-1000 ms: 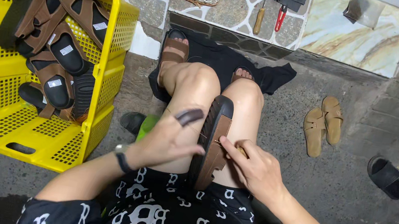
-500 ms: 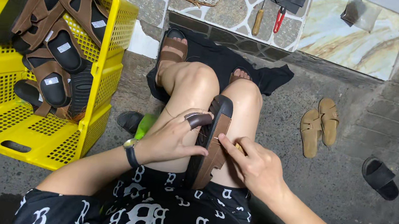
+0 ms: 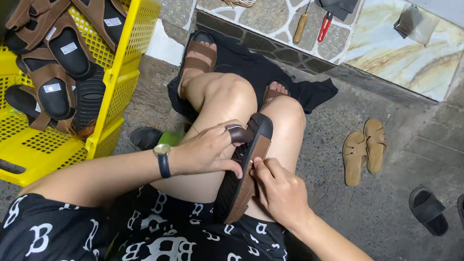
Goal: The person sits on the floor and sews a brown sandal using a needle and thread. They repeatedly pull the thread through the sole and strap, then use pliers to cut the thread and inspect the finished sandal.
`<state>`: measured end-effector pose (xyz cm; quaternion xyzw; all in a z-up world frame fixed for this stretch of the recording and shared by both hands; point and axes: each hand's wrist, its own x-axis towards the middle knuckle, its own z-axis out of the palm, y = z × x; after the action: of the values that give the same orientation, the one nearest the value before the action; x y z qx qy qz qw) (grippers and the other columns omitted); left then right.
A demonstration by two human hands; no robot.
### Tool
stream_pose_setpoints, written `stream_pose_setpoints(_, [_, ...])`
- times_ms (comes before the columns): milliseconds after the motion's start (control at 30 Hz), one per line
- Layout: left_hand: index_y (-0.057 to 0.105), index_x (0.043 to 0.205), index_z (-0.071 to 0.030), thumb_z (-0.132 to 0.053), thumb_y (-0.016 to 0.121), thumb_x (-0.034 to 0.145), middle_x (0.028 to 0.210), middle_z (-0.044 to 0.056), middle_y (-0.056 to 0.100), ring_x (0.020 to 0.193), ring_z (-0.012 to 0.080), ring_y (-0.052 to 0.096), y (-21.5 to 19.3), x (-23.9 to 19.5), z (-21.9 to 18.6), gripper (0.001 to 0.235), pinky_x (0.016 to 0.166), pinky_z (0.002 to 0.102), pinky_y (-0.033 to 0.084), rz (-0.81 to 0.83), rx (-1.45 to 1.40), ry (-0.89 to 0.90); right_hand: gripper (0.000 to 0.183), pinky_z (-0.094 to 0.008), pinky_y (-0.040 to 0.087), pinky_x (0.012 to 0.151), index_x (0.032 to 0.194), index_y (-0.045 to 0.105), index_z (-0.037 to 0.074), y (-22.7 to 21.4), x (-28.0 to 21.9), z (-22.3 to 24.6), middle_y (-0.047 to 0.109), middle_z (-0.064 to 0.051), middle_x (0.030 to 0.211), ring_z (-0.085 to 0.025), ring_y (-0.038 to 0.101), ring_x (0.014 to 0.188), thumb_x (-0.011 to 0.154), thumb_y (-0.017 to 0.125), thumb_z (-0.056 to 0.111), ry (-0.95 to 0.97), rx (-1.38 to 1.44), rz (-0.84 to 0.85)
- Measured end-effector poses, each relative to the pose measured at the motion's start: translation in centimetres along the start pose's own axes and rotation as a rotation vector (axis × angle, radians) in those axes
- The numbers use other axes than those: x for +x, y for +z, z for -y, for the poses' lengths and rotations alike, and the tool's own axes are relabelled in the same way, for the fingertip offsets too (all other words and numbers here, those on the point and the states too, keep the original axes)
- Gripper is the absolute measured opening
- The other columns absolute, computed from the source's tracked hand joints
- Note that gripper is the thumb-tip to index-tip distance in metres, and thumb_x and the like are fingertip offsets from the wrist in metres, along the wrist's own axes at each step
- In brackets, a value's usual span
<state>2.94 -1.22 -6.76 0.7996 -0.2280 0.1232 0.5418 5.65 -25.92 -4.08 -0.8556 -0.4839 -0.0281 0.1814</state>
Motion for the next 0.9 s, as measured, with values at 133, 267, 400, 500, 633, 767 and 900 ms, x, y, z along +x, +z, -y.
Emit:
stream_pose_setpoints(133, [0.057,0.116,-0.003,-0.050,0.082,0.074,0.096,0.009,0.051,0.089,0.0290,0.063,-0.4,0.3,-1.5,0.069,0.080,0.039,0.055,-0.030,0.020,0.003,0.020,-0.030,0.053,0.047,0.112,0.066,0.014,-0.2,0.2,-0.7,0.061,0.000,0.080,-0.022,0.067,0.055,0.097,0.057,0.025,-0.015,0.124,-0.037])
stream_pose_setpoints(267, [0.053,0.130,0.005,-0.041,0.079,0.082,0.115,0.023,0.054,0.107,0.0431,0.062,-0.5,0.3,-3.2,0.072,0.093,0.050,0.052,0.013,0.056,-0.013,0.027,-0.035,0.056,0.049,0.118,0.067,0.010,-1.3,0.2,-0.8,0.071,-0.004,0.090,-0.028,0.072,0.063,0.094,0.063,0.022,0.022,0.317,-0.062])
stream_pose_setpoints(400, [0.053,0.134,0.002,-0.044,0.079,0.081,0.127,0.024,0.049,0.112,0.0440,0.061,0.1,-0.7,-3.1,0.074,0.094,0.049,0.053,-0.055,0.102,-0.064,0.031,-0.041,0.056,0.050,0.121,0.070,0.006,-2.1,0.5,-0.4,0.072,-0.010,0.092,-0.034,0.071,0.066,0.092,0.066,0.016,0.044,0.421,-0.096])
stream_pose_setpoints(500, [0.056,0.130,0.002,-0.044,0.079,0.082,0.128,0.023,0.048,0.109,0.0440,0.063,0.4,-1.6,-3.2,0.070,0.088,0.049,0.056,-0.077,0.209,-0.088,0.031,-0.039,0.057,0.052,0.120,0.073,0.006,-3.1,1.1,0.3,0.075,-0.011,0.095,-0.033,0.073,0.070,0.091,0.069,0.016,0.047,0.435,-0.101])
stream_pose_setpoints(633, [0.056,0.132,0.001,-0.046,0.079,0.081,0.130,0.022,0.049,0.114,0.0432,0.063,0.9,-1.4,-3.0,0.073,0.092,0.045,0.056,-0.119,0.170,-0.090,0.031,-0.039,0.057,0.052,0.121,0.074,0.007,-4.0,1.1,-0.1,0.075,-0.011,0.094,-0.033,0.073,0.069,0.090,0.069,0.015,0.040,0.424,-0.059])
stream_pose_setpoints(767, [0.057,0.133,0.001,-0.037,0.082,0.077,0.122,0.023,0.055,0.109,0.0432,0.064,0.7,-0.7,-2.6,0.072,0.093,0.048,0.054,-0.062,0.046,-0.095,0.028,-0.041,0.055,0.048,0.121,0.073,0.013,-4.7,0.9,-0.3,0.071,-0.008,0.091,-0.032,0.070,0.063,0.096,0.062,0.021,0.026,0.252,0.018])
stream_pose_setpoints(900, [0.062,0.127,0.001,-0.036,0.084,0.075,0.119,0.022,0.060,0.103,0.0409,0.067,-0.1,-0.3,-2.4,0.068,0.090,0.047,0.055,-0.047,-0.058,-0.112,0.027,-0.038,0.054,0.046,0.120,0.072,0.013,-4.4,1.2,-0.6,0.067,-0.008,0.088,-0.030,0.066,0.057,0.098,0.058,0.021,-0.036,0.185,0.048])
